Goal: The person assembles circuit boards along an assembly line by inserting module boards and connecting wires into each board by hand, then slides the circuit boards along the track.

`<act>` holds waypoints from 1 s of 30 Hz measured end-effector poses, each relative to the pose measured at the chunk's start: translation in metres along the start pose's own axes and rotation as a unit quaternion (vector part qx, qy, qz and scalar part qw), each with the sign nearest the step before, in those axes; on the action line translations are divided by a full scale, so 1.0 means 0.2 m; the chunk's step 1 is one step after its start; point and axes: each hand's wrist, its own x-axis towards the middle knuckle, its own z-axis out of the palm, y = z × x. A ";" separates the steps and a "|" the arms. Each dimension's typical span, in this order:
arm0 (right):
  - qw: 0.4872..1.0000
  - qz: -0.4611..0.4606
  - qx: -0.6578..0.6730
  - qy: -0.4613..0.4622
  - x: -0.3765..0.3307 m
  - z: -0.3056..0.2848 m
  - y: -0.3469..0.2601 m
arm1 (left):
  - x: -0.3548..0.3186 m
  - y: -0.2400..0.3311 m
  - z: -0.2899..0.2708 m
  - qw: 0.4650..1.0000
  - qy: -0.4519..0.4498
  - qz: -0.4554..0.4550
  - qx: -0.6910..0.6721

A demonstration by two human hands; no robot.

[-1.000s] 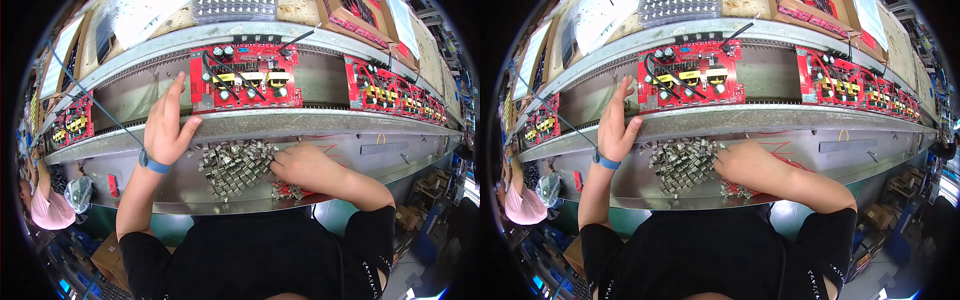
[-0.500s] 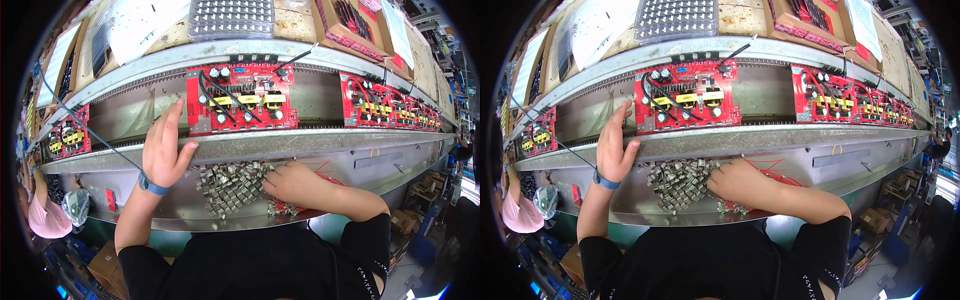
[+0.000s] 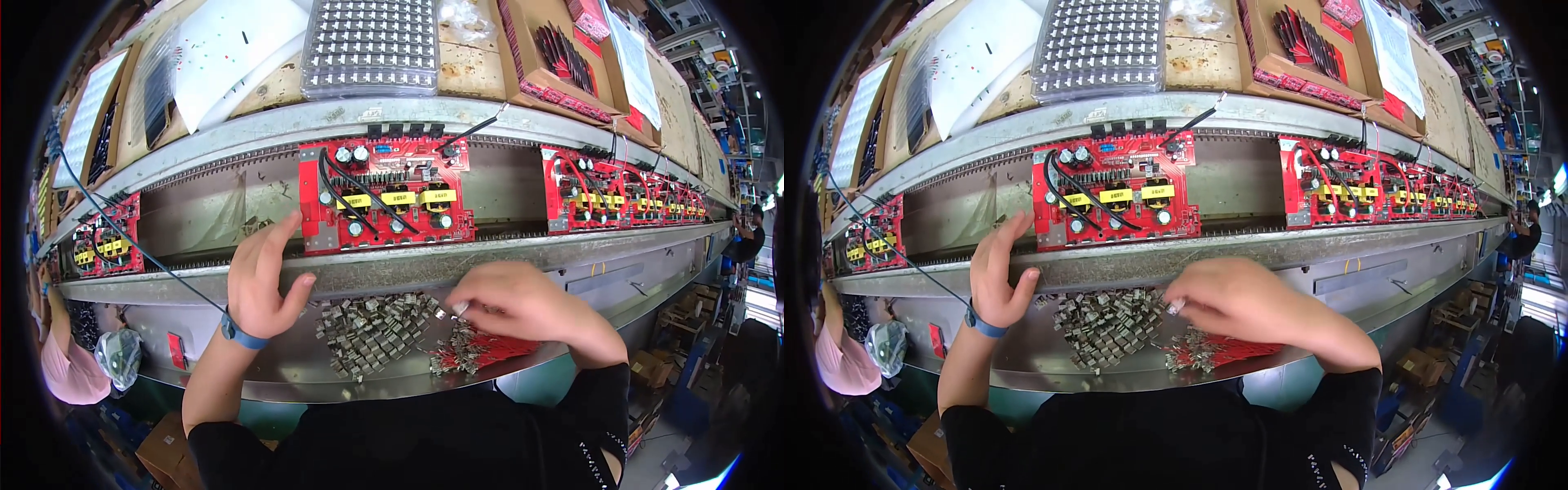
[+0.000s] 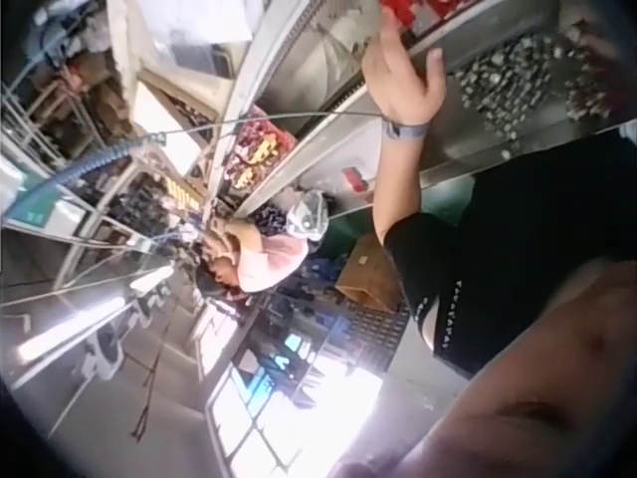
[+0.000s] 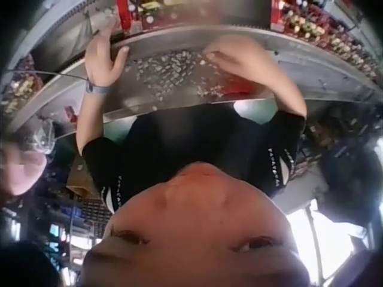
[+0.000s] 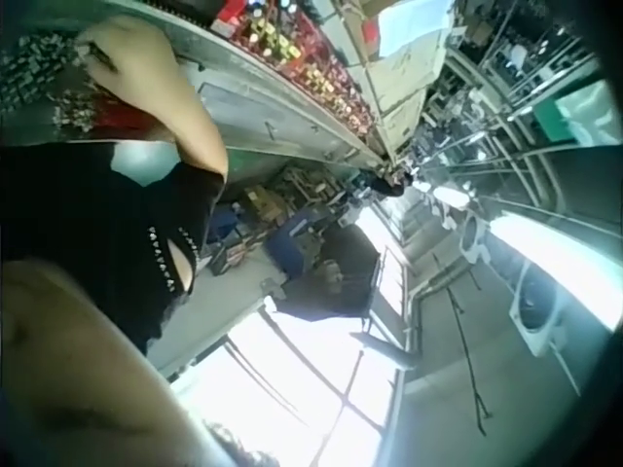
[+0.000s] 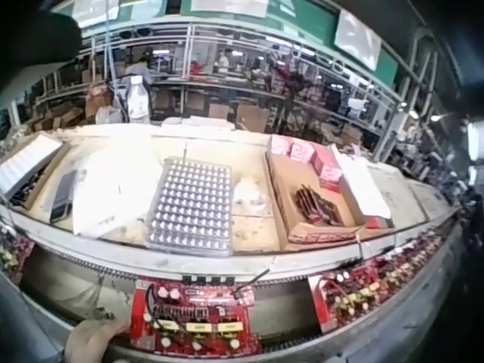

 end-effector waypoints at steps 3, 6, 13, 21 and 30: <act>0.994 0.044 -0.046 0.094 0.05 -0.11 0.06 | 0.00 0.00 -0.01 1.000 -0.017 0.019 -0.010; 0.965 0.134 -0.024 0.223 0.15 -0.19 0.20 | 0.02 0.02 -0.01 0.999 -0.027 0.045 -0.003; 0.944 0.091 -0.060 0.312 0.29 -0.17 0.43 | 0.04 0.02 -0.01 0.998 -0.024 0.050 0.000; 0.948 0.083 -0.067 0.300 0.30 -0.17 0.45 | 0.04 0.03 0.00 0.998 -0.013 0.061 0.011; 0.948 0.075 -0.070 0.301 0.31 -0.17 0.48 | 0.04 0.03 0.00 0.998 -0.012 0.056 0.013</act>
